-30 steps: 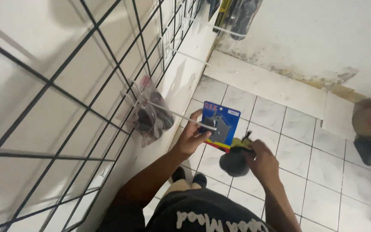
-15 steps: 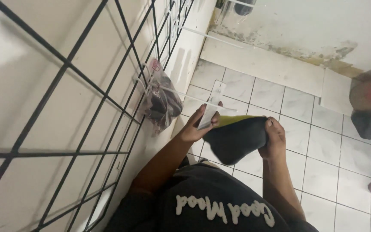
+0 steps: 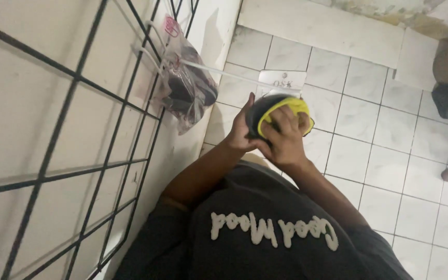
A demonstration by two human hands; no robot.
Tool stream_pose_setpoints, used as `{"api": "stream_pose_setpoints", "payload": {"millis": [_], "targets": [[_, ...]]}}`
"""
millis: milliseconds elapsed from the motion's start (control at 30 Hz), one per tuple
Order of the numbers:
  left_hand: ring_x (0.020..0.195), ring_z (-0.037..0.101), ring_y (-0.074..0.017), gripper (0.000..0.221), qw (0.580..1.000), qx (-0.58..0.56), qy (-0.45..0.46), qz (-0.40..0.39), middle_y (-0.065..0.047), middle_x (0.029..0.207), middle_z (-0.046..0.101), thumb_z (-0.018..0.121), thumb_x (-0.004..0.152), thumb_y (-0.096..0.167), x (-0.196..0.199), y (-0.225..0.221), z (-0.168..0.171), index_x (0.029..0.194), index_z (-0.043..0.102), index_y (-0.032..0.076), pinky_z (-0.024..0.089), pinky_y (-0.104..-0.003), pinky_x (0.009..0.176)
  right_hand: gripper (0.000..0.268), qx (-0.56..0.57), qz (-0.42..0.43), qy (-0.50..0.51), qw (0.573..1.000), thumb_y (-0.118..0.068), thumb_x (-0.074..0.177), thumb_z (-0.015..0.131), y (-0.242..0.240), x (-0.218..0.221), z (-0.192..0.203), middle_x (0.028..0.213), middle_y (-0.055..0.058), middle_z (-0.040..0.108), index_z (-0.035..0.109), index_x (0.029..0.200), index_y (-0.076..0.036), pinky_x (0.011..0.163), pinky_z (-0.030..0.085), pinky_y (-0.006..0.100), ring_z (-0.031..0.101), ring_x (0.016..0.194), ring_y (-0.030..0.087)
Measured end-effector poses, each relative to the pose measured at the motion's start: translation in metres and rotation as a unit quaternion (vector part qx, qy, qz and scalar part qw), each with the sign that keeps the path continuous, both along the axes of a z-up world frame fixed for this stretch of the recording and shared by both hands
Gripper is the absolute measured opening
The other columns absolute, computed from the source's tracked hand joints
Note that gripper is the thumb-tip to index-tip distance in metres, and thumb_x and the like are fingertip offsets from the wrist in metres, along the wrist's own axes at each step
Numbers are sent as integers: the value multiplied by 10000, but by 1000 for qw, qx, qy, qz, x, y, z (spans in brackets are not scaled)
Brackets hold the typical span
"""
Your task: Cleaning and inspecting packaged automotive spare parts.
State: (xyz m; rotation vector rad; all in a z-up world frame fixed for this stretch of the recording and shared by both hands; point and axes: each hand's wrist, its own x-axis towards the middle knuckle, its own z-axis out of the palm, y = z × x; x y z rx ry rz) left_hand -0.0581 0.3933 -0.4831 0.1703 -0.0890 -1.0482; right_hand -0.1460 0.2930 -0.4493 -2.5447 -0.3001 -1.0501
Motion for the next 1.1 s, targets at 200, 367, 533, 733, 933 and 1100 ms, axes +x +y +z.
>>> {"api": "stream_pose_setpoints", "payload": {"millis": [200, 367, 533, 733, 933, 1100], "targets": [[1045, 671, -164, 405, 988, 41, -135, 63, -106, 1199, 702, 437, 1133, 321, 4, 7, -38, 1354, 584, 15, 538, -296, 951, 563, -18, -57, 19, 998, -583, 1056, 536, -4, 2, 19, 1362, 219, 544, 653, 1116, -35, 1113, 90, 589, 437, 1367, 461], [1113, 710, -315, 758, 993, -11, -121, 16, -295, 1236, 673, 296, 1093, 567, 27, 1, -41, 1385, 532, -90, 508, -443, 1113, 551, -19, -15, 41, 999, -600, 1001, 600, 6, -10, -12, 1378, 180, 605, 720, 1145, -82, 1130, 49, 689, 447, 1403, 455], [1343, 537, -302, 906, 740, 154, -588, 286, -234, 1426, 567, 862, 724, -9, 8, -9, -86, 1513, 420, -54, 401, -464, 1173, 627, -25, -67, 56, 996, -558, 1101, 498, -24, 3, 19, 1438, 248, 573, 669, 1284, 17, 1097, -36, 735, 358, 1445, 495], [1433, 440, -347, 1568, 815, 14, -499, 295, -340, 1530, 398, 1005, 535, 465, 26, 3, -62, 1577, -15, -113, 272, -495, 1265, 515, -55, -33, 43, 997, -562, 1005, 611, 9, 1, -17, 1305, 156, 636, 714, 1142, -76, 1127, 5, 747, 459, 1384, 461], [1153, 605, -386, 812, 763, 145, -566, 275, -292, 1243, 583, 781, 800, 304, 13, 15, -34, 1373, 370, -99, 461, -510, 1033, 530, -50, -26, 73, 996, -575, 995, 623, 6, 2, -1, 1295, 144, 654, 705, 1162, -78, 1139, -56, 728, 469, 1390, 436], [957, 642, -281, 437, 779, 214, -555, 200, -160, 1065, 672, 614, 822, 111, -1, 28, 8, 1234, 587, -32, 523, -395, 858, 618, -49, -68, 60, 995, -582, 1025, 588, -16, 10, 14, 1336, 220, 599, 666, 1228, -4, 1125, -10, 768, 413, 1389, 524]]}}
